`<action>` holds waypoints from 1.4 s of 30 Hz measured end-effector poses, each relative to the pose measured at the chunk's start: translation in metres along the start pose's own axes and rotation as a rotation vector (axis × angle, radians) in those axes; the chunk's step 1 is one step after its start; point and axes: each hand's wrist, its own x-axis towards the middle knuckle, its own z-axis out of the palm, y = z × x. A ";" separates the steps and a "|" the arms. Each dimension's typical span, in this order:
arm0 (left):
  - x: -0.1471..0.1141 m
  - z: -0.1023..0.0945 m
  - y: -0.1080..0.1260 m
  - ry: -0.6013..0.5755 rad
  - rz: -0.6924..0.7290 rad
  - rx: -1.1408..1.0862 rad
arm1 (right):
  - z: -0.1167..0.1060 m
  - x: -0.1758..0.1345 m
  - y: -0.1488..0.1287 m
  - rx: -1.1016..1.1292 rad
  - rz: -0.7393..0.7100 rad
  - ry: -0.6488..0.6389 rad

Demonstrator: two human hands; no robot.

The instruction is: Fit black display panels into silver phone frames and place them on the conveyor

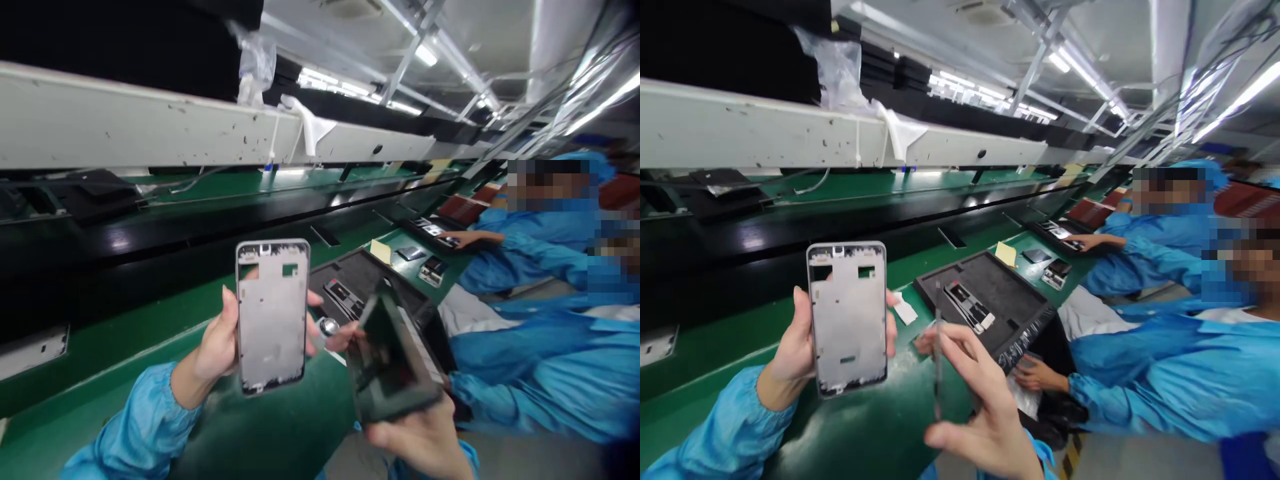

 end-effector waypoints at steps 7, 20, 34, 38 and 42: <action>0.019 -0.016 0.001 0.265 0.256 0.134 | 0.001 0.025 0.000 -0.208 -0.054 -0.150; 0.013 -0.023 0.003 0.257 0.303 0.288 | 0.018 0.036 -0.001 -0.187 -0.043 -0.167; 0.007 -0.045 0.028 0.094 0.289 0.481 | 0.040 0.003 0.005 0.070 0.035 -0.055; -0.001 -0.040 0.026 -0.019 0.286 0.458 | 0.045 0.001 -0.006 0.079 -0.006 -0.035; -0.006 -0.037 0.021 -0.146 0.217 0.308 | 0.054 0.000 -0.014 0.216 -0.017 -0.005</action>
